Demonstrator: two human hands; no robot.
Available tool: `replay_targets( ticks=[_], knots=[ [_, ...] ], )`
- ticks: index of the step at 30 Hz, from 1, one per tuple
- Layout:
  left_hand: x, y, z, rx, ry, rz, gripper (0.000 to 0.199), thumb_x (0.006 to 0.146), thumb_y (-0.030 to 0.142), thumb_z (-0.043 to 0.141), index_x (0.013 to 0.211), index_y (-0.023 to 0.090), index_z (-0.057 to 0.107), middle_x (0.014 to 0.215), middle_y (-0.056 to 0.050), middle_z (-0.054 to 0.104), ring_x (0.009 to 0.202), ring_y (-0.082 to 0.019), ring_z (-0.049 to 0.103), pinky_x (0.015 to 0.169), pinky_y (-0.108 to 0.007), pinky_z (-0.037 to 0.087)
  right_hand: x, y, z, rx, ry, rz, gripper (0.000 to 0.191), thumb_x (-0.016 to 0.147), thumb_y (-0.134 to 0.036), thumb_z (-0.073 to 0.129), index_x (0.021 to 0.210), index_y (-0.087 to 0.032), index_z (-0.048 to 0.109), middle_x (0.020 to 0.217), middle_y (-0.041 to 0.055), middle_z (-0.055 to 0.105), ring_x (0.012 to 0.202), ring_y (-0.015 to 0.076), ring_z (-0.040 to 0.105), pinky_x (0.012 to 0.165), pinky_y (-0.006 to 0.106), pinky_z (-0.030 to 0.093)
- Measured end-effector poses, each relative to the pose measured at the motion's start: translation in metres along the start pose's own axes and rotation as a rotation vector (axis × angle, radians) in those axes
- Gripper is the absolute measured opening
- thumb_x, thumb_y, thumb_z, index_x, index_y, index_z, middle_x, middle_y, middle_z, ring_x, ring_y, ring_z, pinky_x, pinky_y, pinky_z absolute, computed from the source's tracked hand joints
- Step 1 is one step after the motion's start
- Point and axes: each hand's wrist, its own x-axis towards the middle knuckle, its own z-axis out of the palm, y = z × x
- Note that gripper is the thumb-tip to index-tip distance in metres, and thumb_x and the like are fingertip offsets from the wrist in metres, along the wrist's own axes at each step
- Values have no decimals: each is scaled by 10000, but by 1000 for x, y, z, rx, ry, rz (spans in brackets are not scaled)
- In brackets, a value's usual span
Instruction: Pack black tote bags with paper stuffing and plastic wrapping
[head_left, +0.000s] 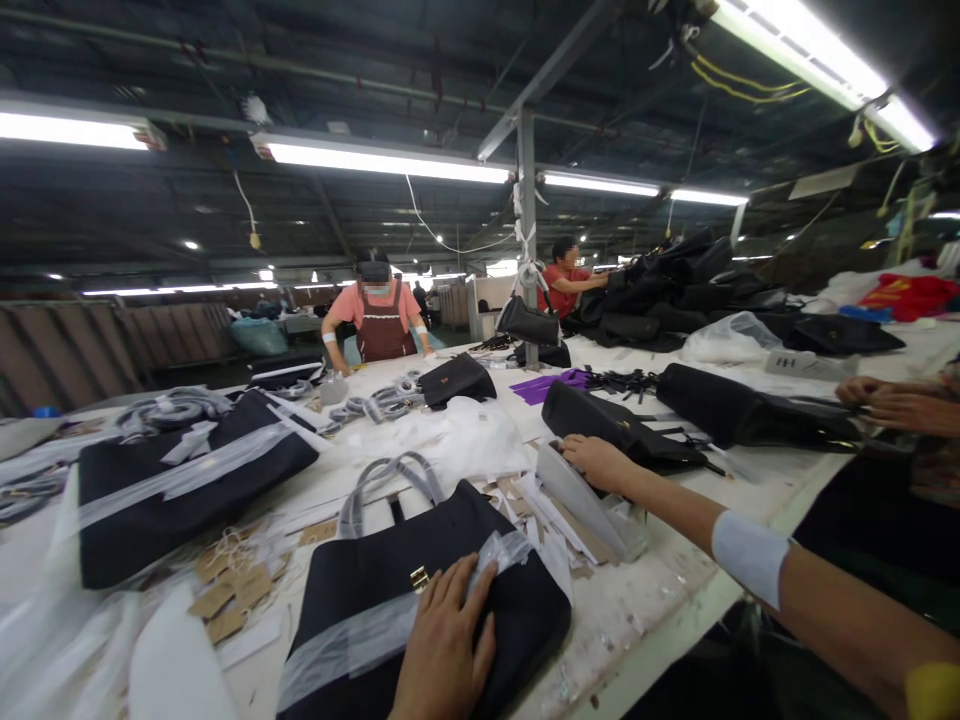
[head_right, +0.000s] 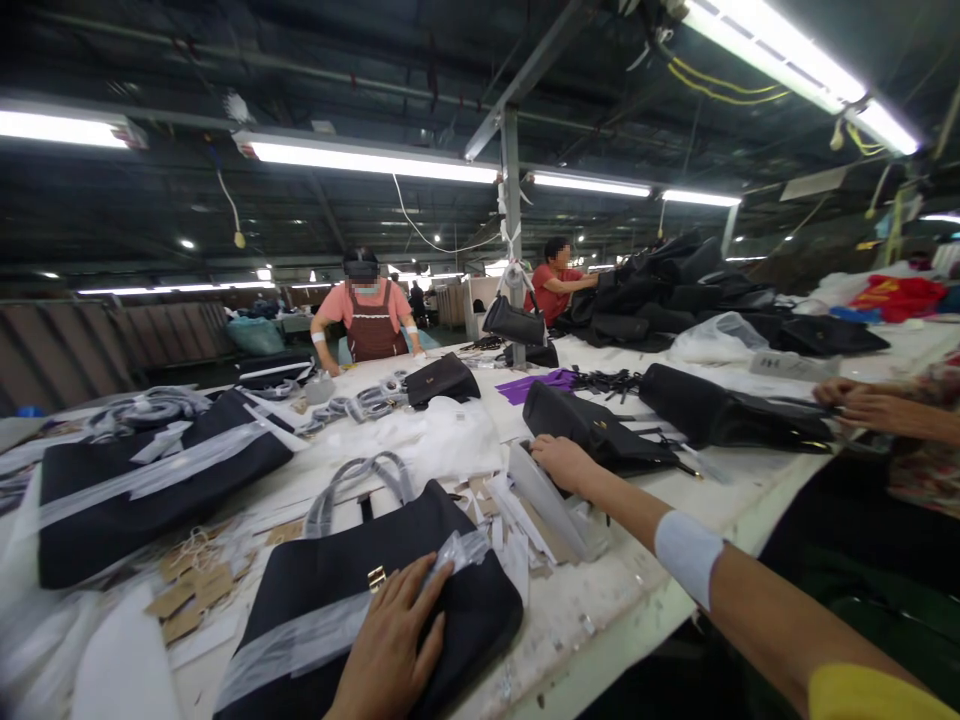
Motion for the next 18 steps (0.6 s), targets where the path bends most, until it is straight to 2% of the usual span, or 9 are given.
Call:
replay_targets(
  ticks=[5,10,18],
  knots=[
    [0,4,-5,-35,-30,-28,568,914,225,487,1468,322,402,1470,-57,489,1298,-264,507,1081,-501,440,-2,-3,-3,-81,67,44,333,732,-48,601,1055,-114,644,1115,153,657,1115,300,567,904,400,449],
    [2,7,-12,-77,-61,-53,577,912,214,487,1471,324,394,1473,-52,483,1312,-262,487,1104,-510,410,-6,-11,0,-120,95,99,269,815,-23,495,1022,-118,637,1009,151,677,980,283,622,866,410,454],
    [2,7,-13,-97,-77,-63,580,912,217,490,1473,321,388,1483,-56,468,1320,-263,472,1112,-519,398,-11,6,-2,-19,124,51,285,766,-100,618,1038,-182,640,1126,113,649,1154,253,552,917,340,473]
  ],
)
